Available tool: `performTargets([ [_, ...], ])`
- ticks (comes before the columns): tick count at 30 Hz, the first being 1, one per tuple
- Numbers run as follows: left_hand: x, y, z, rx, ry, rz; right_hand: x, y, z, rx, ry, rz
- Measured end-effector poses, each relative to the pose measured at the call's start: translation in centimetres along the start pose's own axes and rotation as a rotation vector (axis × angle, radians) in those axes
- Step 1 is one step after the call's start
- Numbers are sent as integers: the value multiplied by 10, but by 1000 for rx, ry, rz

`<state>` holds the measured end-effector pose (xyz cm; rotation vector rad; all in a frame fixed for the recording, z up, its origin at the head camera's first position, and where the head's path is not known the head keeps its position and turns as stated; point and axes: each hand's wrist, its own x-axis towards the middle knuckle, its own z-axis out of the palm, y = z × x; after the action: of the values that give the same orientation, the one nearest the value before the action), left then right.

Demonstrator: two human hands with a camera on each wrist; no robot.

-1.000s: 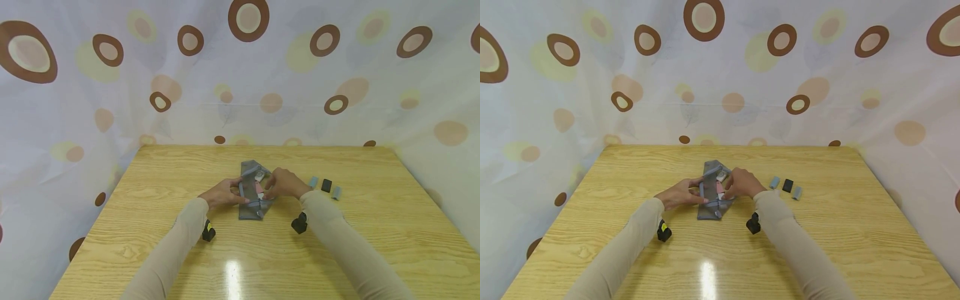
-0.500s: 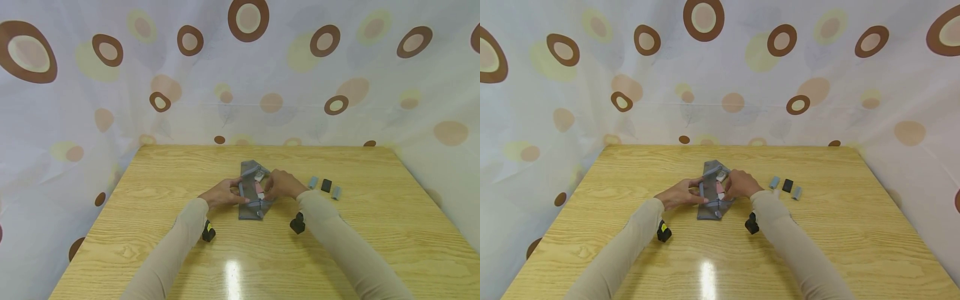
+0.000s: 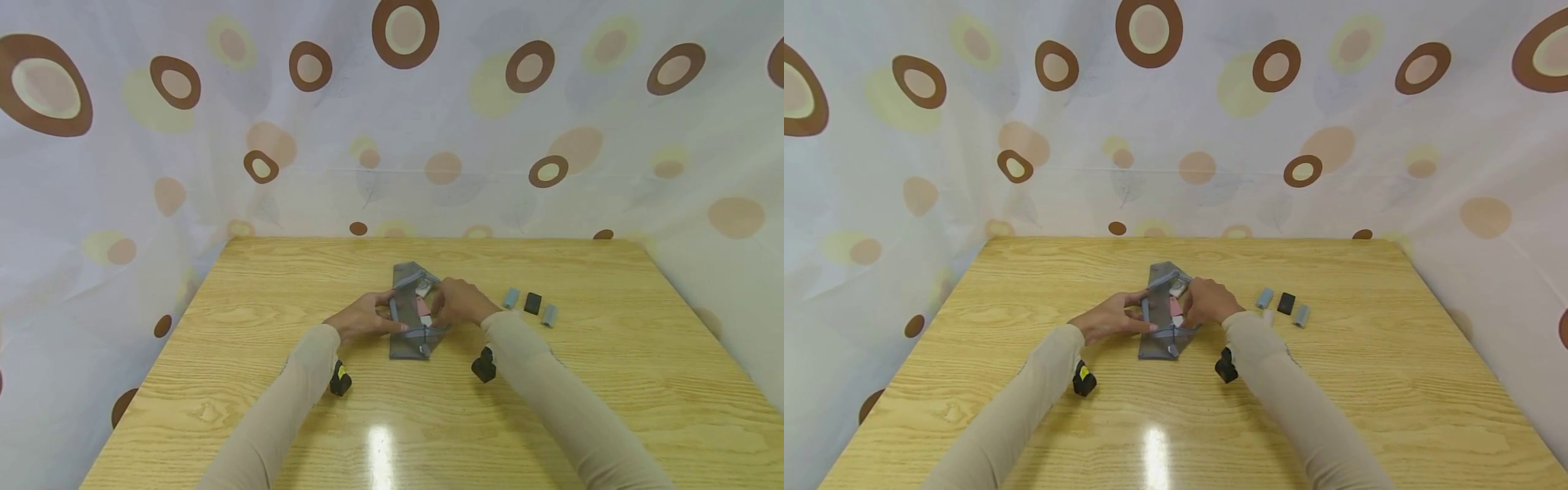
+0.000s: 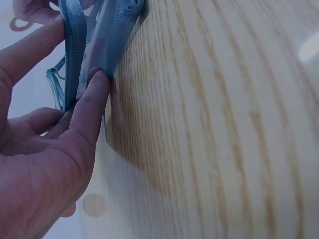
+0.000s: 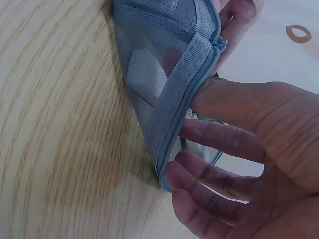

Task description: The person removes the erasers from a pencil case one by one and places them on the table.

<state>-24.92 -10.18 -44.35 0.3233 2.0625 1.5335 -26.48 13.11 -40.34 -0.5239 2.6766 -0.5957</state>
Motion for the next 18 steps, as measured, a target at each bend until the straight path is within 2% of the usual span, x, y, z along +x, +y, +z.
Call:
performTargets([
  [12,0,0,0,10,9,-9,1,-2,4,-14,7,-1],
  [18,2,-1,-1,-10,-11,4,2,-3,4,-38,9,-1],
])
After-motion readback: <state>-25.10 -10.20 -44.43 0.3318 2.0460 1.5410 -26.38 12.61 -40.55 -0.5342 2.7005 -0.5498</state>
